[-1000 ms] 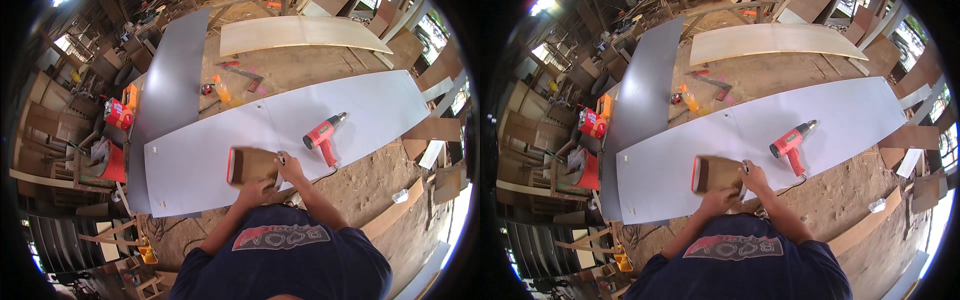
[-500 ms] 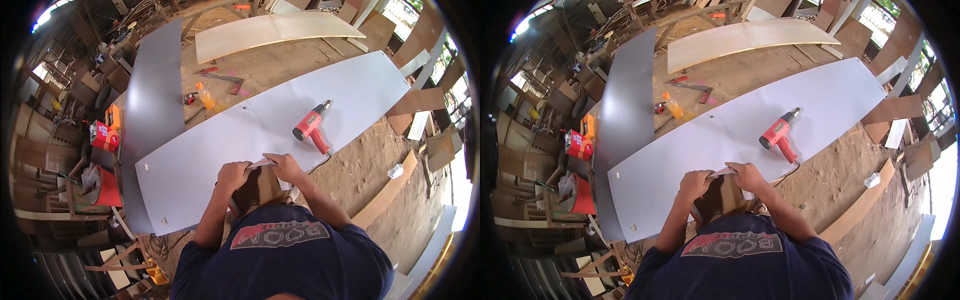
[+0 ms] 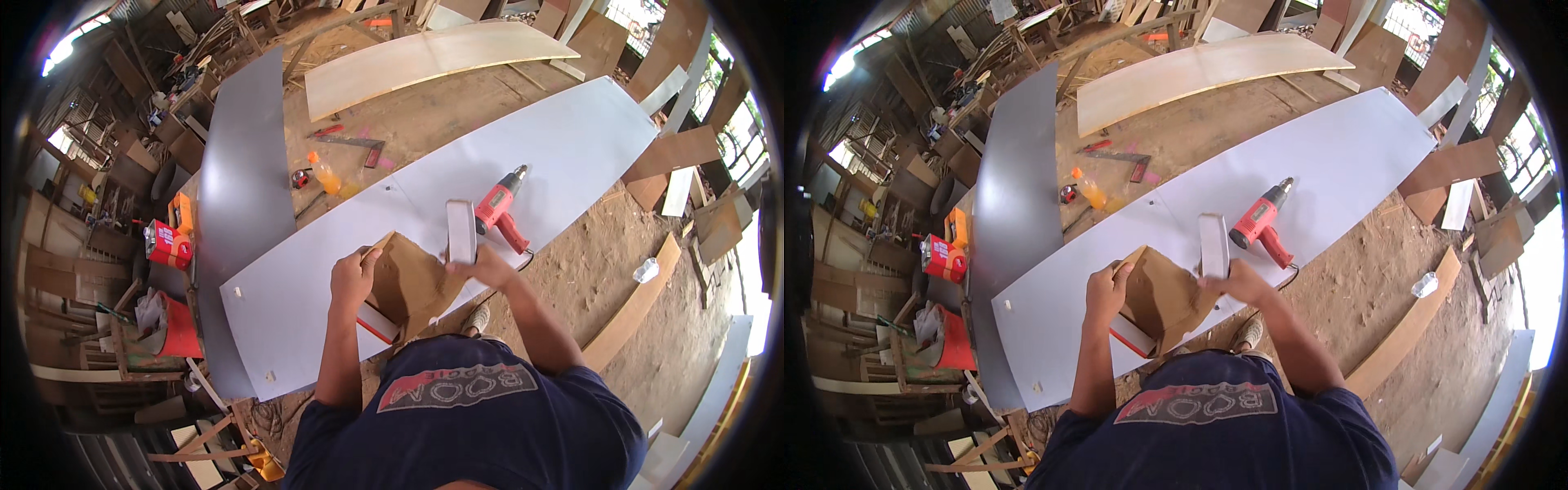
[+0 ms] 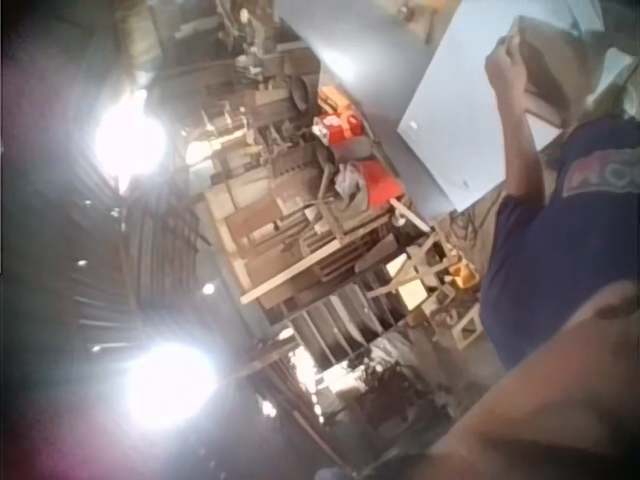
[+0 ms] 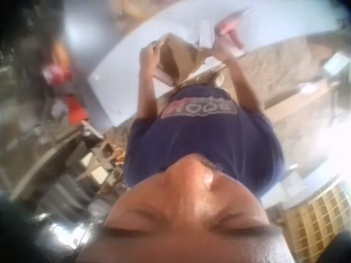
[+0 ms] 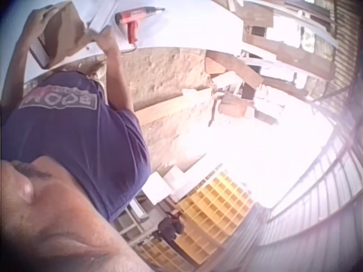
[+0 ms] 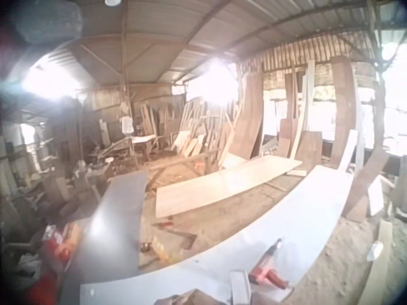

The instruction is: The person applies a strip of material to the edge of a board, heating it with a heat gun and pressing it down with a block of wood.

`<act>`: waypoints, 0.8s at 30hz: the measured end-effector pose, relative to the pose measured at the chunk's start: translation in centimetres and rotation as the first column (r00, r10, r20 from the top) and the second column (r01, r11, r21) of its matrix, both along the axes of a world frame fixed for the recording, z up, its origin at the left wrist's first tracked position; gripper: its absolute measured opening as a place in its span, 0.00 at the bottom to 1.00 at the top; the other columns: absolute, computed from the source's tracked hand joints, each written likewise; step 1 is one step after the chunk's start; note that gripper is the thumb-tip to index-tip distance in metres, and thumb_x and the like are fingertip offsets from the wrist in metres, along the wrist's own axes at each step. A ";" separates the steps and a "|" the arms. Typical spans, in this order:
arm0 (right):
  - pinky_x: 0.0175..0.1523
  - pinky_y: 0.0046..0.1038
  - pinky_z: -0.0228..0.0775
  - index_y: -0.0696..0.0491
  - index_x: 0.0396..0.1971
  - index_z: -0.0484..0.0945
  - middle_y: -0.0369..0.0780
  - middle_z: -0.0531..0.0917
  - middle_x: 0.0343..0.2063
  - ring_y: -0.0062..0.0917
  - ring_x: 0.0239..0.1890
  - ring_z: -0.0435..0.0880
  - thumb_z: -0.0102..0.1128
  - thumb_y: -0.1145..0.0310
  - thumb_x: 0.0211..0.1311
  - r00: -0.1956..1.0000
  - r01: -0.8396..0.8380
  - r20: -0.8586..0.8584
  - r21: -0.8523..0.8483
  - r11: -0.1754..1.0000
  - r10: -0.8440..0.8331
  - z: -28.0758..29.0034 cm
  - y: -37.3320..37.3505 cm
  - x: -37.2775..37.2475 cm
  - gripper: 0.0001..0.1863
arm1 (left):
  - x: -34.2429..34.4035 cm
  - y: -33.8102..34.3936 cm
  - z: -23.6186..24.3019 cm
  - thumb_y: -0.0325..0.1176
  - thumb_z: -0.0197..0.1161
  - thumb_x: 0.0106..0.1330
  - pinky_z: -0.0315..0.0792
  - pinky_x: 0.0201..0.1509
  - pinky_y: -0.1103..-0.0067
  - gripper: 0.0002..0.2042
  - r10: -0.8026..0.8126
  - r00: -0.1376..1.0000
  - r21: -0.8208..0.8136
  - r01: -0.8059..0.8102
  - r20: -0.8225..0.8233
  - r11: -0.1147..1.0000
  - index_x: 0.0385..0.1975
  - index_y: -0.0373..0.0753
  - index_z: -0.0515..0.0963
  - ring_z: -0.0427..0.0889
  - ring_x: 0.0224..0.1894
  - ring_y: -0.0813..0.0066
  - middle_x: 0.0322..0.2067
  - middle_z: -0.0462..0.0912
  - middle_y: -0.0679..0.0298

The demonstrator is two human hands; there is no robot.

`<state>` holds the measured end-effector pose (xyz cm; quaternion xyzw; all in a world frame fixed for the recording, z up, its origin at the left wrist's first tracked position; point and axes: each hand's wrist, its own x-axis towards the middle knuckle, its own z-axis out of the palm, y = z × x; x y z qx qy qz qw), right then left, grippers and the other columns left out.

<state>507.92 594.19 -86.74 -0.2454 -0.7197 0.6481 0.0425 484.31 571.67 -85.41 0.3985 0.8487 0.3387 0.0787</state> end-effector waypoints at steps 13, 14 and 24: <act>0.45 0.35 0.85 0.60 0.53 0.82 0.43 0.89 0.43 0.30 0.38 0.90 0.65 0.68 0.77 0.373 0.655 -0.205 -0.632 0.414 -0.905 -3.0 6.2 0.5 0.13 | -1.2 -4.2 -0.3 0.51 0.57 0.82 0.79 0.51 0.62 0.26 0.520 0.842 0.164 -0.539 0.146 0.826 0.50 0.27 0.86 0.88 0.40 0.53 0.40 0.90 0.43; 0.45 0.34 0.86 0.61 0.53 0.82 0.43 0.88 0.43 0.29 0.40 0.90 0.63 0.72 0.77 0.403 0.694 -0.172 -0.583 0.423 -0.899 -2.2 7.2 1.5 0.11 | -2.0 -5.7 0.0 0.51 0.56 0.83 0.78 0.50 0.64 0.27 0.558 0.806 0.196 -0.590 0.196 0.783 0.49 0.27 0.86 0.87 0.40 0.58 0.37 0.90 0.48; 0.43 0.31 0.83 0.64 0.52 0.83 0.42 0.90 0.33 0.29 0.38 0.92 0.73 0.53 0.68 0.953 -0.088 0.301 0.362 0.928 -0.027 -7.1 1.5 -0.2 0.28 | -1.2 -5.6 -3.0 0.40 0.56 0.83 0.76 0.52 0.71 0.19 0.404 0.642 0.339 -0.723 0.651 0.602 0.54 0.26 0.81 0.81 0.44 0.73 0.43 0.86 0.59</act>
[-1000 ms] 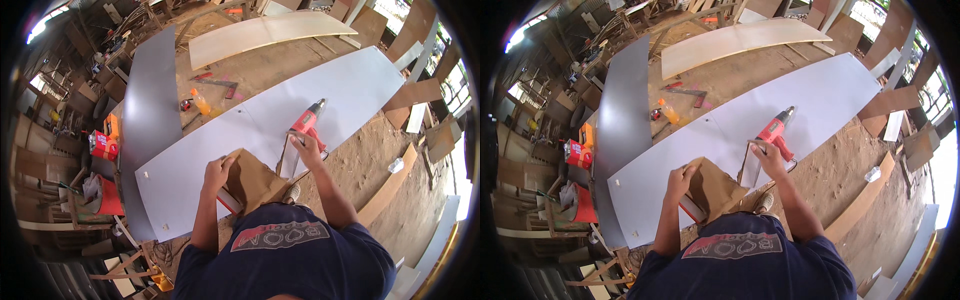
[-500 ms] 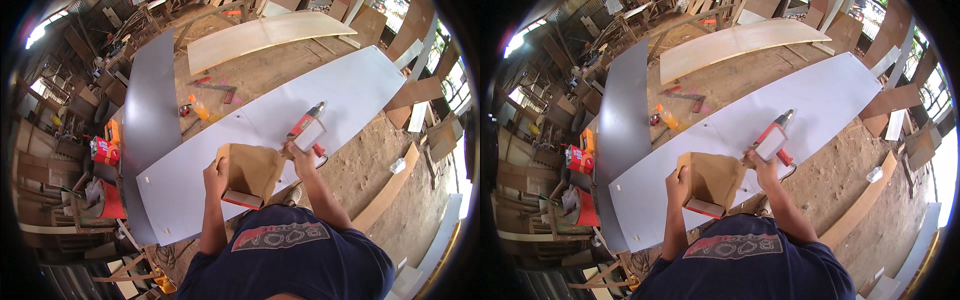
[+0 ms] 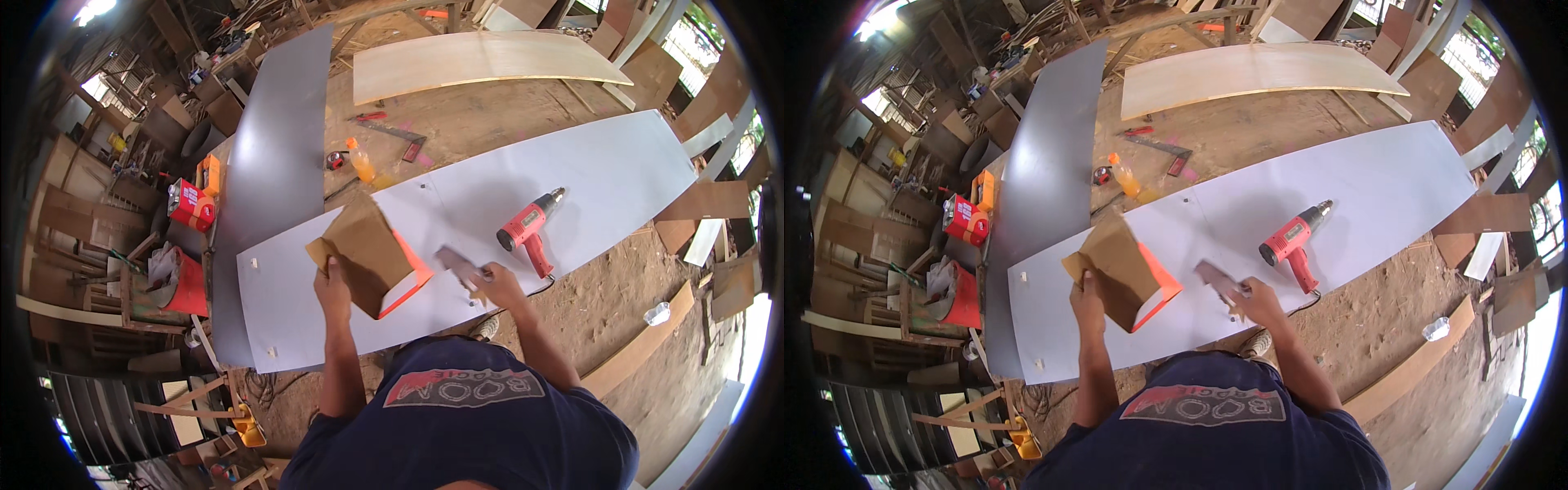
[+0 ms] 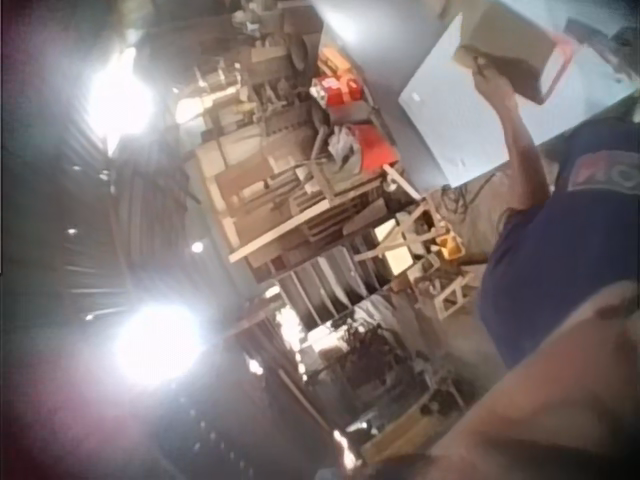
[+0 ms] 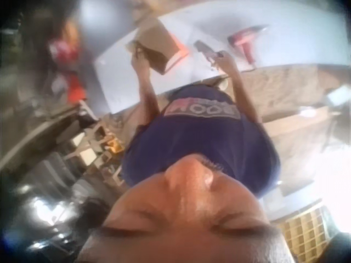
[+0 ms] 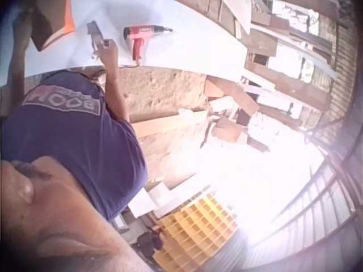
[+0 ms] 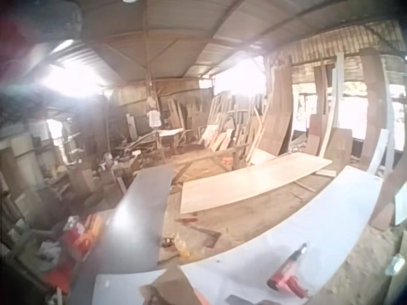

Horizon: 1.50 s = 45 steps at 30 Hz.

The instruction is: The person applies a strip of material to the edge of a board, heating it with a heat gun and pressing it down with a block of wood.

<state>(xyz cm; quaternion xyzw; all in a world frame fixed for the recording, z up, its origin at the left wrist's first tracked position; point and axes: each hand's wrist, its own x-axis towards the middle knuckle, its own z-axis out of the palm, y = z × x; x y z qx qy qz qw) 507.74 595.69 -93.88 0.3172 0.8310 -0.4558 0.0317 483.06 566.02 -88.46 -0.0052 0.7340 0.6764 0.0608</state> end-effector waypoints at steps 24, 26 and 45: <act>0.46 0.52 0.77 0.57 0.50 0.82 0.58 0.87 0.35 0.58 0.40 0.86 0.61 0.71 0.65 0.949 0.013 -0.310 0.222 0.975 0.058 5.7 -2.6 -3.0 0.15 | 3.9 6.5 5.6 0.40 0.82 0.62 0.79 0.40 0.72 0.20 -0.503 0.822 -0.434 0.364 -0.266 0.824 0.38 0.32 0.79 0.86 0.32 0.68 0.31 0.89 0.55; 0.47 0.52 0.77 0.57 0.50 0.82 0.56 0.87 0.35 0.57 0.41 0.86 0.61 0.72 0.64 0.936 -0.074 -0.327 0.184 0.980 0.132 7.2 -2.2 -2.7 0.15 | 3.5 5.7 3.6 0.38 0.82 0.62 0.76 0.35 0.73 0.19 -0.477 0.839 -0.444 0.335 -0.260 0.831 0.34 0.33 0.76 0.81 0.28 0.72 0.27 0.86 0.57; 0.47 0.49 0.82 0.55 0.32 0.87 0.52 0.89 0.31 0.52 0.36 0.89 0.65 0.59 0.59 0.995 -0.006 -0.085 0.430 0.903 0.047 8.4 -3.8 -2.8 0.13 | 8.4 11.9 6.5 0.33 0.72 0.60 0.76 0.62 0.57 0.25 -0.949 0.243 -0.893 0.355 -0.199 0.278 0.61 0.43 0.82 0.86 0.55 0.52 0.50 0.88 0.50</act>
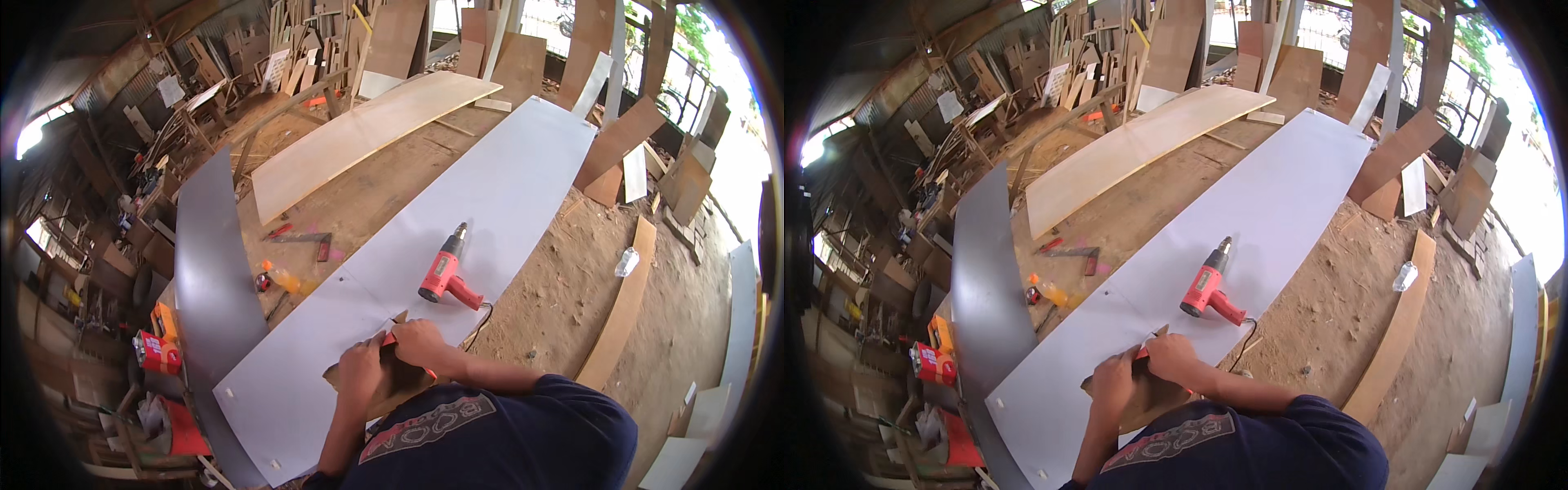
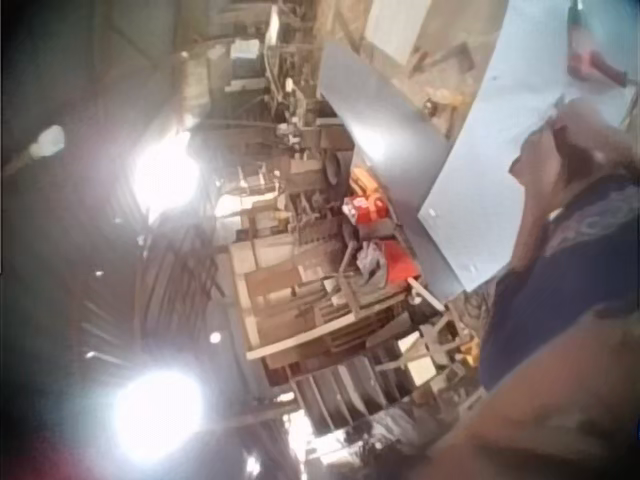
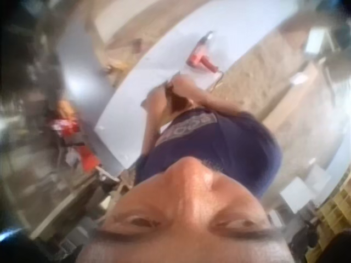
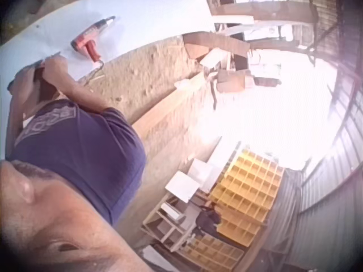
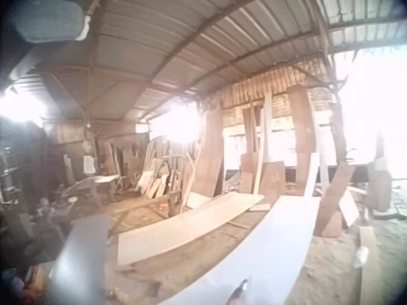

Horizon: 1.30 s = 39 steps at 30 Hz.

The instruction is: The person applies a strip of material to the edge of a board, heating it with a heat gun and pressing it down with a block of wood.

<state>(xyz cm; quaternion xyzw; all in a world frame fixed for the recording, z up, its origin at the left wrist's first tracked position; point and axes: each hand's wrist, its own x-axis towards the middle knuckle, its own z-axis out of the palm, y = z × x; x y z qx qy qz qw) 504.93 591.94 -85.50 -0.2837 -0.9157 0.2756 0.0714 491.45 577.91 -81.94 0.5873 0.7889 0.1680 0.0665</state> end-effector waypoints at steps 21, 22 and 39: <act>0.50 0.46 0.81 0.52 0.54 0.87 0.51 0.90 0.41 0.50 0.43 0.90 0.68 0.55 0.67 0.989 -0.020 -0.147 -0.333 0.943 -0.031 -5.6 0.9 5.7 0.22 | -5.9 -0.2 -1.2 0.37 0.64 0.77 0.80 0.41 0.65 0.14 0.124 0.910 0.317 -0.262 0.396 0.912 0.39 0.30 0.87 0.90 0.34 0.50 0.31 0.90 0.47; 0.50 0.46 0.81 0.52 0.53 0.87 0.51 0.90 0.41 0.50 0.43 0.89 0.67 0.58 0.66 0.985 0.012 -0.137 -0.533 0.846 -0.100 -6.4 1.4 6.0 0.20 | -5.7 -0.3 -1.0 0.36 0.63 0.77 0.80 0.42 0.65 0.14 0.127 0.898 0.286 -0.265 0.422 0.921 0.39 0.27 0.86 0.90 0.36 0.50 0.31 0.89 0.46; 0.40 0.50 0.80 0.54 0.28 0.85 0.48 0.88 0.26 0.47 0.32 0.89 0.68 0.63 0.55 0.992 0.016 -0.127 0.127 0.992 0.000 1.7 1.8 3.4 0.10 | 1.9 4.2 0.3 0.27 0.67 0.63 0.81 0.53 0.57 0.28 -0.161 0.981 -0.035 0.166 0.112 0.986 0.66 0.41 0.79 0.88 0.48 0.45 0.47 0.89 0.48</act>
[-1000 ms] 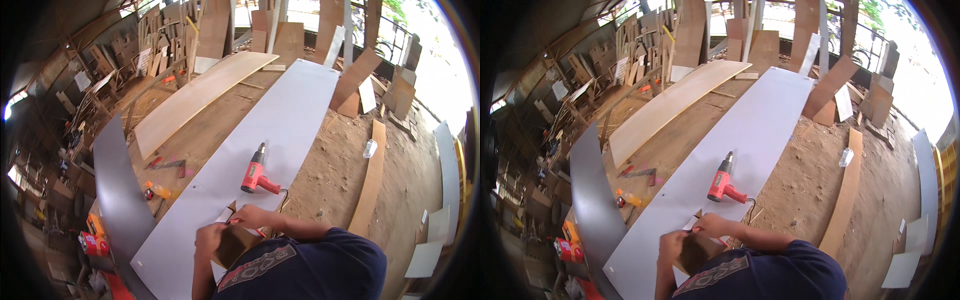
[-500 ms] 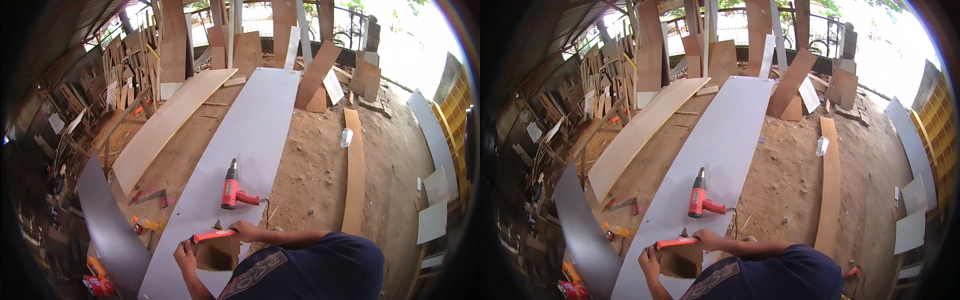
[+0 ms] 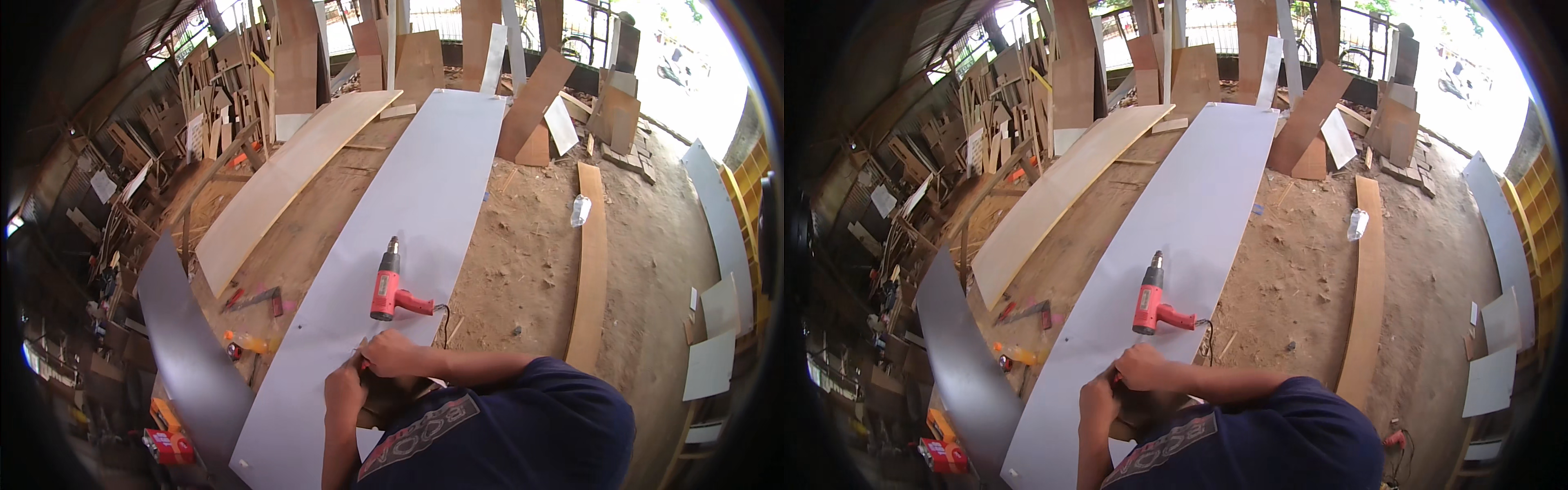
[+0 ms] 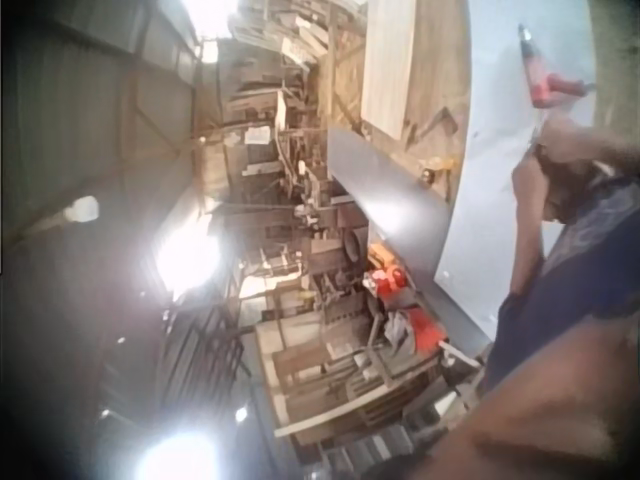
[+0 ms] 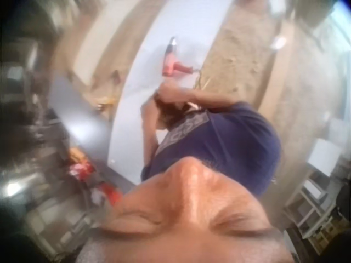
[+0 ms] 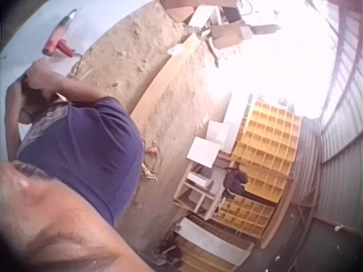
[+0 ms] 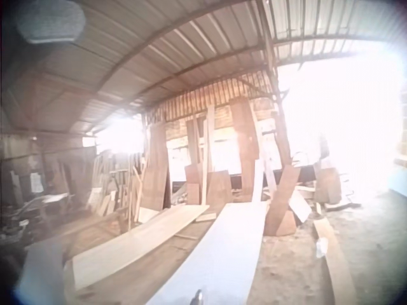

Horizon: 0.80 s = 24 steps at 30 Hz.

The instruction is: The person applies a strip of material to the edge of a board, heating it with a heat gun and pressing it down with a block of wood.

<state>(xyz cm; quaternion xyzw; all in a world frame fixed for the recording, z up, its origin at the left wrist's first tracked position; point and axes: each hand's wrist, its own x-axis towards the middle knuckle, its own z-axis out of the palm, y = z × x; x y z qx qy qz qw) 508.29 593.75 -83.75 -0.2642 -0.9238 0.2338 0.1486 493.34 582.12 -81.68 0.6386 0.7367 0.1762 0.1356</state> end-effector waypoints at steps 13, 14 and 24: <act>0.41 0.39 0.79 0.54 0.41 0.90 0.50 0.89 0.31 0.44 0.35 0.89 0.71 0.63 0.65 0.880 -0.443 -0.358 -0.378 0.813 0.314 -3.2 3.5 2.7 0.11 | -1.8 -0.8 1.5 0.41 0.73 0.73 0.77 0.39 0.74 0.17 0.057 0.856 -0.041 -0.042 0.513 0.998 0.47 0.31 0.88 0.79 0.31 0.81 0.28 0.89 0.56; 0.42 0.37 0.79 0.54 0.46 0.90 0.51 0.89 0.34 0.43 0.37 0.90 0.71 0.63 0.67 0.897 -0.397 -0.364 -0.408 0.822 0.252 -3.7 3.1 3.0 0.13 | -1.5 -0.8 1.6 0.41 0.73 0.72 0.77 0.38 0.74 0.17 0.104 0.892 -0.096 -0.069 0.439 0.993 0.46 0.31 0.88 0.79 0.30 0.80 0.28 0.89 0.57; 0.49 0.43 0.80 0.58 0.51 0.87 0.53 0.90 0.39 0.48 0.41 0.89 0.69 0.57 0.68 0.967 -0.254 -0.115 -0.479 0.841 0.226 -1.7 2.2 3.2 0.21 | -1.6 -0.9 -1.1 0.42 0.73 0.73 0.77 0.37 0.71 0.16 0.145 0.848 0.060 -0.203 0.510 0.977 0.42 0.33 0.89 0.81 0.27 0.71 0.28 0.89 0.54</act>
